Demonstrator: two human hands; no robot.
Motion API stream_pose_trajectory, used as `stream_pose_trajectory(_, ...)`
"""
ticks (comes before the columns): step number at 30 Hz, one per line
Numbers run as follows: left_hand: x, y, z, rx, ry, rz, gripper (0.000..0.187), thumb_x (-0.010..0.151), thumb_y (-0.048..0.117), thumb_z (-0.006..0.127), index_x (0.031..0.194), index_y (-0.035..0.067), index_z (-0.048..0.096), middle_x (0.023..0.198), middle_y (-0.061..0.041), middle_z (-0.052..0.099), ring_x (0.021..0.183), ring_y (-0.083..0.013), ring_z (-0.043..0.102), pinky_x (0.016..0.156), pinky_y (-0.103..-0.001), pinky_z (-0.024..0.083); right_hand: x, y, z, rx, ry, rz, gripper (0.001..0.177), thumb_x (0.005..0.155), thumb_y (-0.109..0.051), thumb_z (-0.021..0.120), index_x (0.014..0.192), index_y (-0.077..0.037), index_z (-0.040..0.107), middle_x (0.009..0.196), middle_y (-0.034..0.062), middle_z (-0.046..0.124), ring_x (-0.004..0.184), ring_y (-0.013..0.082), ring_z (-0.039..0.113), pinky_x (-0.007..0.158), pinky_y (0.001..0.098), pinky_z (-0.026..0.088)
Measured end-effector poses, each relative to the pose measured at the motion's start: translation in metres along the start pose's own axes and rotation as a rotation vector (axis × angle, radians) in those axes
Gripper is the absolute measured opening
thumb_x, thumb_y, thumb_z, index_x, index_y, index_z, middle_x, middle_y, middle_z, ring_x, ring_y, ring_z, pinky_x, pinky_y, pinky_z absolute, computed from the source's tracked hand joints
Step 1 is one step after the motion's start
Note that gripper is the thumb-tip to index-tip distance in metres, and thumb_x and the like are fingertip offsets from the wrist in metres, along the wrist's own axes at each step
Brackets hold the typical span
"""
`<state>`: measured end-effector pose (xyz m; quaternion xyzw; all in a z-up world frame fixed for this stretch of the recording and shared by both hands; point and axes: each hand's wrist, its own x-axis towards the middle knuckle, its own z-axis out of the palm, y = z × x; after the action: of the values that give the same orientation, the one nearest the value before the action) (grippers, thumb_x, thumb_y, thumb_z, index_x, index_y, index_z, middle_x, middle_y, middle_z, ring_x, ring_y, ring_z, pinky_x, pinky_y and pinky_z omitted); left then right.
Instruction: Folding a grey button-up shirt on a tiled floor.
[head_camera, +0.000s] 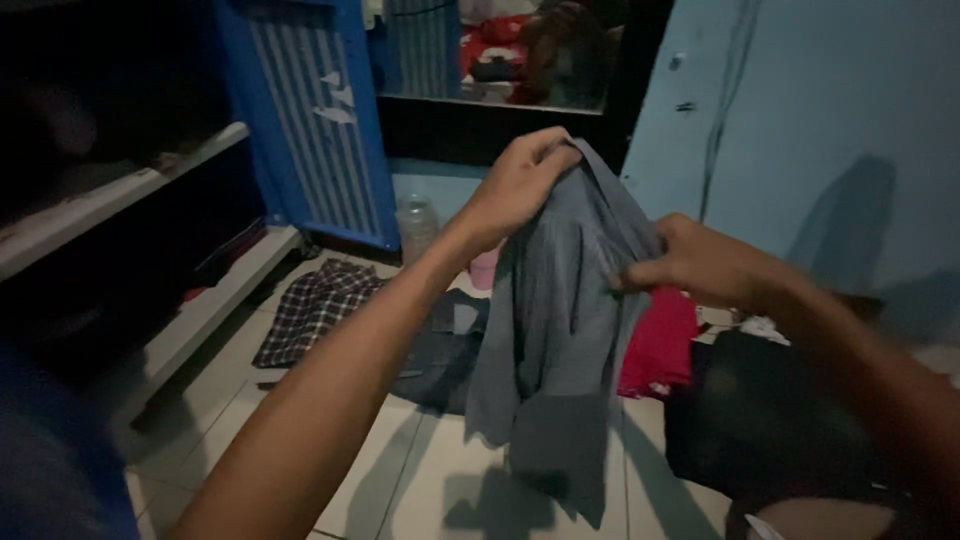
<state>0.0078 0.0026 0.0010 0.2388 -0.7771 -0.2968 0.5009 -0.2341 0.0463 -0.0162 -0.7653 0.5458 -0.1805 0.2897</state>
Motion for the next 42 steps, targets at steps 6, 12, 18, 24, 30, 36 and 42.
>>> stream_pose_trajectory(6,0.009,-0.040,-0.048,0.166,0.003,0.033,0.024,0.105,0.030,0.060,0.100,0.007,0.066,0.088,-0.002,0.062,0.081,-0.0125,0.060,0.079,-0.032,0.052,0.019,0.036,-0.017,-0.112,-0.073,0.099,0.051,0.088,-0.033,0.085,0.096,0.016,0.074,0.083,0.0248,0.063,0.066,0.0286,0.053,0.064,0.0467,0.044)
stream_pose_trajectory(12,-0.008,-0.014,-0.039,0.413,-0.249,-0.146,0.030,0.088,0.033,0.080,0.093,0.006,0.070,0.084,-0.005,0.065,0.081,-0.0204,0.064,0.071,-0.039,0.051,0.023,0.027,-0.030,0.283,0.088,-0.126,0.033,0.083,-0.023,0.069,0.110,-0.005,0.071,0.094,0.0067,0.077,0.084,0.0206,0.074,0.082,0.0374,0.057)
stream_pose_trajectory(18,-0.001,-0.065,-0.053,0.538,-0.086,0.154,0.018,0.083,0.011,0.074,0.098,0.007,0.066,0.097,-0.006,0.070,0.087,-0.0175,0.068,0.076,-0.032,0.055,0.031,0.033,-0.042,0.570,0.151,-0.248,0.018,0.088,-0.023,0.069,0.097,-0.008,0.071,0.092,0.0031,0.067,0.089,0.0165,0.065,0.086,0.0315,0.050)
stream_pose_trajectory(24,-0.001,-0.058,-0.050,0.420,0.209,0.274,0.018,0.087,-0.007,0.058,0.086,0.000,0.042,0.069,-0.013,0.034,0.061,-0.0186,0.032,0.061,-0.035,0.034,0.044,0.052,-0.049,0.701,0.101,-0.260,0.036,0.105,-0.042,0.066,0.097,-0.006,0.066,0.081,0.0100,0.057,0.071,0.0220,0.054,0.068,0.0369,0.046)
stream_pose_trajectory(30,0.000,-0.053,-0.035,0.325,0.455,0.379,0.021,0.084,-0.008,0.057,0.079,0.004,0.041,0.069,-0.011,0.035,0.064,-0.0145,0.037,0.057,-0.033,0.031,0.023,0.001,-0.039,0.362,0.089,-0.149,0.037,0.082,-0.042,0.067,0.104,-0.013,0.069,0.090,0.0047,0.071,0.084,0.0200,0.069,0.076,0.0432,0.058)
stream_pose_trajectory(36,0.005,-0.052,-0.049,0.716,0.532,0.580,0.014,0.094,-0.003,0.062,0.092,0.003,0.050,0.067,-0.012,0.046,0.055,-0.0204,0.048,0.054,-0.036,0.038,0.037,0.009,-0.041,0.639,0.128,-0.043,0.043,0.085,-0.048,0.062,0.103,-0.011,0.075,0.093,0.0054,0.077,0.090,0.0227,0.072,0.085,0.0433,0.055)
stream_pose_trajectory(42,-0.002,-0.061,-0.053,1.209,0.386,0.397,0.025,0.092,-0.001,0.061,0.116,0.003,0.068,0.053,-0.010,0.046,0.044,-0.0244,0.045,0.043,-0.044,0.035,0.027,-0.023,-0.045,0.489,0.110,-0.062,0.040,0.093,-0.047,0.062,0.092,-0.008,0.069,0.077,0.0077,0.059,0.072,0.0254,0.055,0.072,0.0467,0.047)
